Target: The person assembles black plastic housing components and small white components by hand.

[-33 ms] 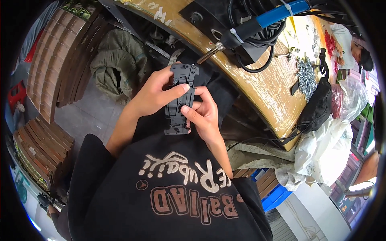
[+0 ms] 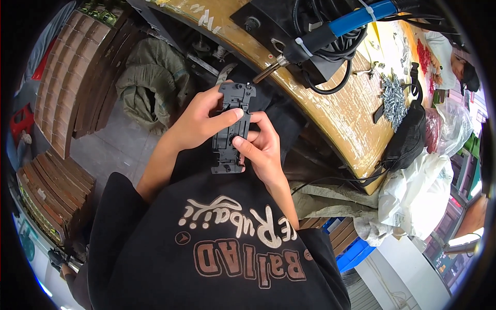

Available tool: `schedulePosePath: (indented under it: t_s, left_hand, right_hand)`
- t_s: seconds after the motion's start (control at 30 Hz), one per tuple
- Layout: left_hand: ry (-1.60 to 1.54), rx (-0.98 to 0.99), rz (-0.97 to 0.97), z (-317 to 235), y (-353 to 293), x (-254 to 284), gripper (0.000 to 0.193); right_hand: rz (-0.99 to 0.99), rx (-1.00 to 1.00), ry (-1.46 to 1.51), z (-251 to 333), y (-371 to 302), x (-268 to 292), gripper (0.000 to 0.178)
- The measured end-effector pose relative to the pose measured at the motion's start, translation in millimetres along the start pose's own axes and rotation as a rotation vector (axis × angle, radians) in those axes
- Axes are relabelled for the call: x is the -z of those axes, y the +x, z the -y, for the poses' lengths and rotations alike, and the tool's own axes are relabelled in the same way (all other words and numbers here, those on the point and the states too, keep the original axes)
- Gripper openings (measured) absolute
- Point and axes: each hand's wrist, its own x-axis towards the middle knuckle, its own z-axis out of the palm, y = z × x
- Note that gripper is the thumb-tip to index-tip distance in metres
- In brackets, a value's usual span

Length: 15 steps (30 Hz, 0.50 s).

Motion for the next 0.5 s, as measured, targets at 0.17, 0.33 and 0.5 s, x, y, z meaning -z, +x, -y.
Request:
schedulePosePath:
  t_s: [0.17,0.33,0.5]
  left_hand:
    - [-0.003,-0.031,-0.006,6.3,0.1,0.6,0.025]
    - [-0.034,-0.016,-0.023,4.4,-2.0,-1.5,0.025]
    - [0.046,-0.040,-0.031,2.6,-1.7,-2.2,0.026]
  right_hand:
    - [0.020,0.014,-0.005,-1.6,5.2,2.4,0.025]
    - [0.015,0.006,0.009,-1.7,3.8,1.8,0.024]
    - [0.018,0.004,0.030,-1.7,4.9,4.5,0.024]
